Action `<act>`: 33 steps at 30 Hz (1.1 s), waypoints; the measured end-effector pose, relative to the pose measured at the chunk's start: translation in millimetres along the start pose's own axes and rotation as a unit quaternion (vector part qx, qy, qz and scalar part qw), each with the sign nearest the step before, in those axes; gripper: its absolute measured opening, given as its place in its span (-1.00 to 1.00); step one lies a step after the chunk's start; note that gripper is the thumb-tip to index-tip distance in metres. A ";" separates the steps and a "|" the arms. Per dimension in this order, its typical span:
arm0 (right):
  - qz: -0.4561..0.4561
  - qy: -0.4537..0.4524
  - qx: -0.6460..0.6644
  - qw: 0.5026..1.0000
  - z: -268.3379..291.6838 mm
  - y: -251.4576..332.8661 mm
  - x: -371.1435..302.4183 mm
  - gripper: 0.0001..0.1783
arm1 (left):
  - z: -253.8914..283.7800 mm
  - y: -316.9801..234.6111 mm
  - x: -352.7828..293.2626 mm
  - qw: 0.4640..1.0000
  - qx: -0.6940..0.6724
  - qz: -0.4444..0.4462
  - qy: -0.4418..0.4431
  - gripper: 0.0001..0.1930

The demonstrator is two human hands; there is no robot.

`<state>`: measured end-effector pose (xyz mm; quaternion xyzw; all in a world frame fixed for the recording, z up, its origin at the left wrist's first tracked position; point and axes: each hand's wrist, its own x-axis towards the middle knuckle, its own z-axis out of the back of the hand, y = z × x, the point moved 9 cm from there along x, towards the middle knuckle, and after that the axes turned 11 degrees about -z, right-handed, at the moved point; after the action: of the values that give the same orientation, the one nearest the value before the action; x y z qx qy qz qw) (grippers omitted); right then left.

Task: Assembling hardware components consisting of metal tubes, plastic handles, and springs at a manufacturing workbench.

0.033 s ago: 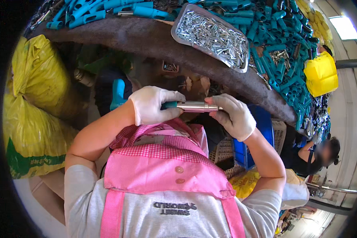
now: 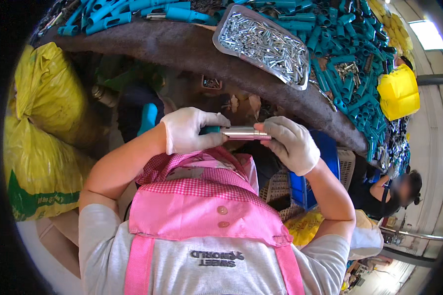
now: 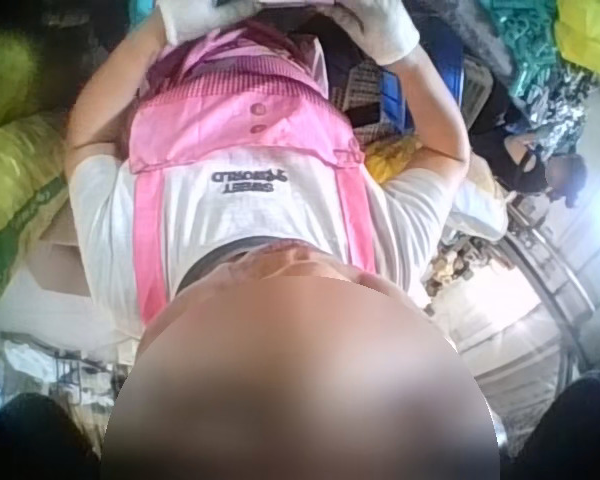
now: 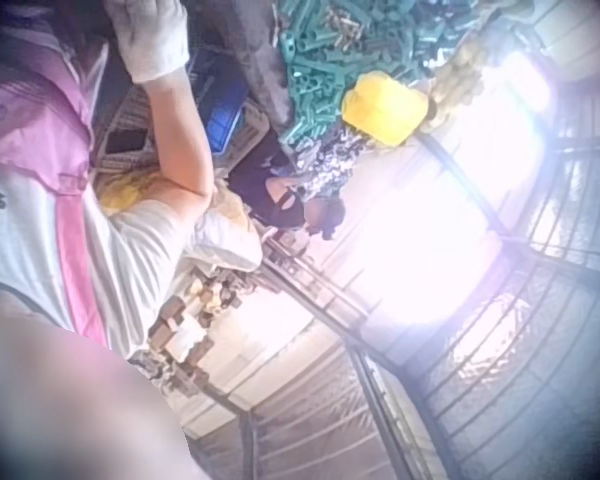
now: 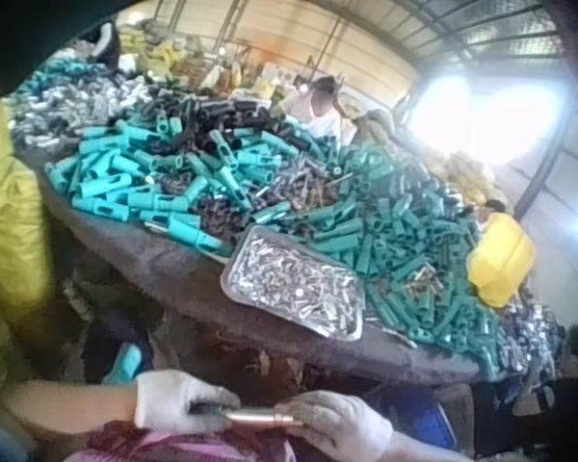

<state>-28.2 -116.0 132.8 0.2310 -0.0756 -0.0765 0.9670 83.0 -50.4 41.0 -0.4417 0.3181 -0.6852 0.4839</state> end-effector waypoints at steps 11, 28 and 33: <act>-0.227 0.147 0.126 0.954 -3.1 -12.6 -2.2 -0.65 | -0.6 -20.1 4.2 0.998 0.050 -0.033 -0.025 -0.65; 0.016 -0.022 -0.086 0.996 -14.7 -2.7 -8.9 -0.48 | 6.8 -14.7 4.9 0.995 0.071 -0.045 -0.049 -0.70; -0.428 0.141 0.361 0.816 -59.0 -68.2 -31.2 -0.65 | 7.3 -34.1 8.5 0.936 0.323 -0.128 -0.049 -0.72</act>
<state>-55.7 -144.8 46.0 0.5811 0.1463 -0.4166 0.6836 75.5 -47.3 75.9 -0.3311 -0.0037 -0.7850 0.5236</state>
